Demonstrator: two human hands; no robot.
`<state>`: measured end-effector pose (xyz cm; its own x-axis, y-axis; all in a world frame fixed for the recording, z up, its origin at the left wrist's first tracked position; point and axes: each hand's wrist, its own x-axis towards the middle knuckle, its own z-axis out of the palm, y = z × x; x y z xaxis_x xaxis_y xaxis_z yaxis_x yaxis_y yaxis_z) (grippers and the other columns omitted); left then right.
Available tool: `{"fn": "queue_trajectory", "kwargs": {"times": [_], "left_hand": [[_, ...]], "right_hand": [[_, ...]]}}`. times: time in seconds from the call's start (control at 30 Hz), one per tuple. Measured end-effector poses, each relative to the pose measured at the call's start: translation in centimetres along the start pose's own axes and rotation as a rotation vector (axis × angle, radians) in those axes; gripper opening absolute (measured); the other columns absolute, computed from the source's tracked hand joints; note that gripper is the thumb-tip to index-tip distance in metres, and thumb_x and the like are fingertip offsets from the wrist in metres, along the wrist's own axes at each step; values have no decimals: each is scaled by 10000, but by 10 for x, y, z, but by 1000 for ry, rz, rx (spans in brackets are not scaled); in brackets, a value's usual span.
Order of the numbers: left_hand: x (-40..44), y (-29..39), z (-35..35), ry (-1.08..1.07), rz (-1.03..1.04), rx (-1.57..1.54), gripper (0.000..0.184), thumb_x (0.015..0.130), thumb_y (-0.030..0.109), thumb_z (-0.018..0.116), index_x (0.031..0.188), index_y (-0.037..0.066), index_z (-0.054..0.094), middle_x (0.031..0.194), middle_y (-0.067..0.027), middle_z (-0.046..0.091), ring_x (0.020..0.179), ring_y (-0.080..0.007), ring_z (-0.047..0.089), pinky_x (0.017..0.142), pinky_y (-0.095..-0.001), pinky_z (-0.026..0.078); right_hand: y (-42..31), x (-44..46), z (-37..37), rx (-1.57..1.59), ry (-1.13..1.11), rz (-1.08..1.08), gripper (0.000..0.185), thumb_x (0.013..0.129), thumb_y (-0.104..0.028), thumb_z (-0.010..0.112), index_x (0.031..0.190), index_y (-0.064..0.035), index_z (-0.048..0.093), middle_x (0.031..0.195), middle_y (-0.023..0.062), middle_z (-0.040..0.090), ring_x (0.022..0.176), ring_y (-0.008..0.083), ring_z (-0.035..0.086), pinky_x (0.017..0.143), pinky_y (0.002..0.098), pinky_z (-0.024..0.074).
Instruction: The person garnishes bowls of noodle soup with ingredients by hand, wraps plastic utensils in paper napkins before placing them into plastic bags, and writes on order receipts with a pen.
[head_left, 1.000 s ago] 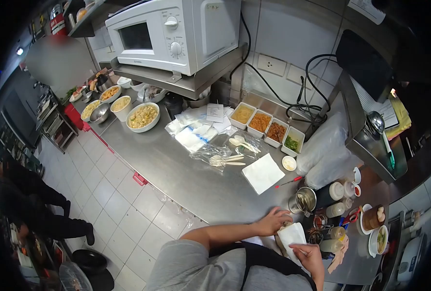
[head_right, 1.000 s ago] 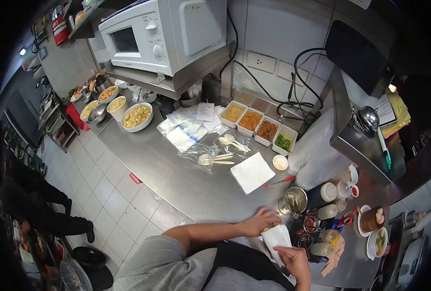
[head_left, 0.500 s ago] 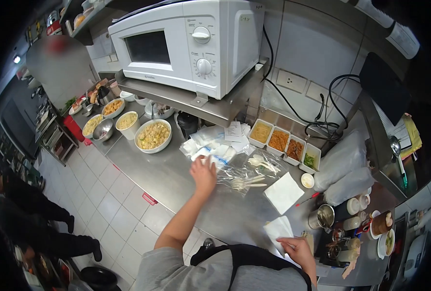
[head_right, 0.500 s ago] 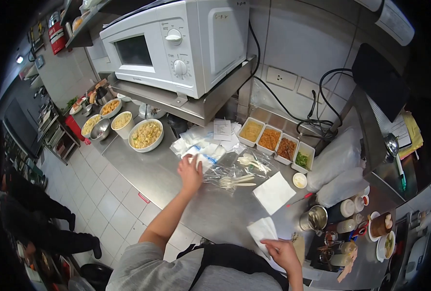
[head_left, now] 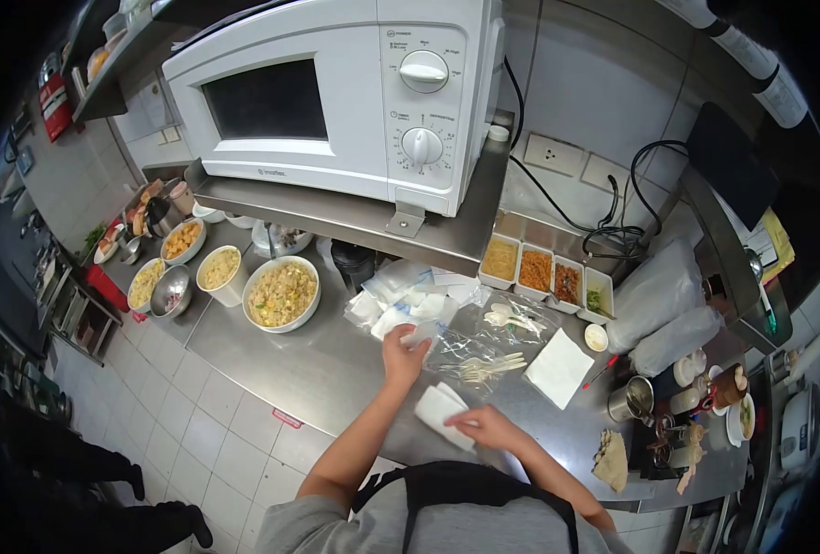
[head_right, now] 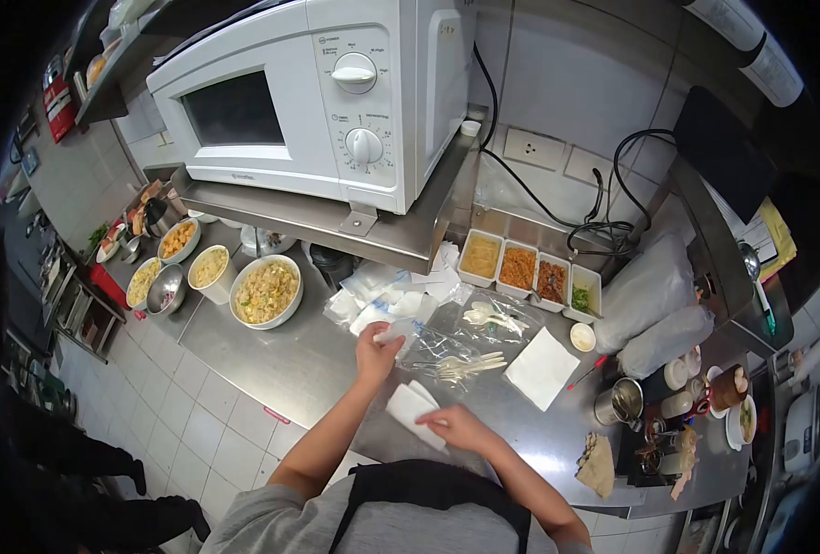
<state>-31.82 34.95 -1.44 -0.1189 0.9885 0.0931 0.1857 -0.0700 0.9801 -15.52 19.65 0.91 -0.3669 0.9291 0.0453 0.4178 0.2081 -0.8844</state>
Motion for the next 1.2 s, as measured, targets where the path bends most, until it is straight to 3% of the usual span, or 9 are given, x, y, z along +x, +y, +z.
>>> {"fn": "queue_trajectory", "kwargs": {"times": [0.13, 0.23, 0.33, 0.43, 0.57, 0.67, 0.97, 1.07, 1.2], "left_hand": [[20, -27, 0, -98, -617, -732, 343, 751, 112, 748, 1046, 24, 595, 1031, -130, 591, 735, -159, 602, 630, -282, 490], [24, -33, -3, -412, -518, -735, 316, 764, 74, 715, 1055, 28, 601, 1044, -99, 599, 766, -158, 603, 636, -292, 491], [-2, -22, 14, -547, 124, -170, 339, 750, 51, 681, 1082, 50, 609, 985, -73, 631, 709, -200, 608, 657, -333, 492], [-24, -4, 19, -658, 603, 330, 317, 748, 42, 655, 1062, 80, 642, 1066, -83, 636, 913, -240, 634, 758, -286, 494], [-11, -2, 10, -821, 288, 108, 287, 718, 114, 674, 1005, 101, 666, 1149, -58, 584, 1073, -262, 546, 881, -427, 399], [3, 3, 0, -401, 551, 477, 277, 683, 127, 686, 960, 122, 676, 1062, -32, 588, 1036, -232, 531, 855, -422, 360], [29, -26, 5, -329, 605, 588, 266, 647, 107, 684, 912, 139, 674, 986, -25, 566, 956, -235, 524, 807, -397, 356], [27, -21, 4, -310, 592, 540, 185, 757, 145, 673, 940, 122, 679, 987, -29, 587, 926, -217, 548, 792, -399, 389], [9, 3, 6, -612, -310, -324, 278, 872, 272, 633, 1016, 36, 660, 995, -66, 647, 863, -189, 615, 750, -325, 475]], "right_hand": [[16, 36, -28, -224, 120, 353, 211, 810, -80, 583, 986, -64, 699, 865, 149, 689, 752, 215, 665, 699, 305, 495], [17, 46, -43, -294, 298, 347, 215, 819, -136, 584, 977, -45, 699, 847, 170, 685, 727, 221, 657, 701, 319, 491], [24, 56, -43, -214, 442, 304, 290, 846, -283, 605, 940, -27, 703, 809, 166, 685, 703, 210, 642, 686, 321, 484], [18, 73, -42, -75, 421, 481, 334, 843, -336, 621, 903, -18, 703, 737, 138, 670, 667, 174, 613, 646, 314, 471], [44, 78, -41, -199, 509, 509, 330, 844, -302, 631, 771, 15, 683, 510, 116, 547, 467, 123, 455, 467, 331, 376], [42, 74, -32, -196, 604, 348, 300, 849, -252, 627, 727, 19, 668, 484, 133, 528, 424, 127, 444, 437, 342, 353], [-54, 7, -57, -244, 654, 137, 203, 850, -196, 630, 799, -8, 689, 601, 161, 604, 503, 228, 567, 510, 328, 422], [-80, -42, -82, -96, 687, 164, 187, 870, -169, 623, 824, -4, 697, 652, 100, 639, 573, 135, 560, 547, 284, 424], [-98, -89, -102, -26, 704, 231, 197, 878, -158, 621, 816, 13, 696, 687, 62, 649, 632, 81, 541, 584, 242, 417]]}}
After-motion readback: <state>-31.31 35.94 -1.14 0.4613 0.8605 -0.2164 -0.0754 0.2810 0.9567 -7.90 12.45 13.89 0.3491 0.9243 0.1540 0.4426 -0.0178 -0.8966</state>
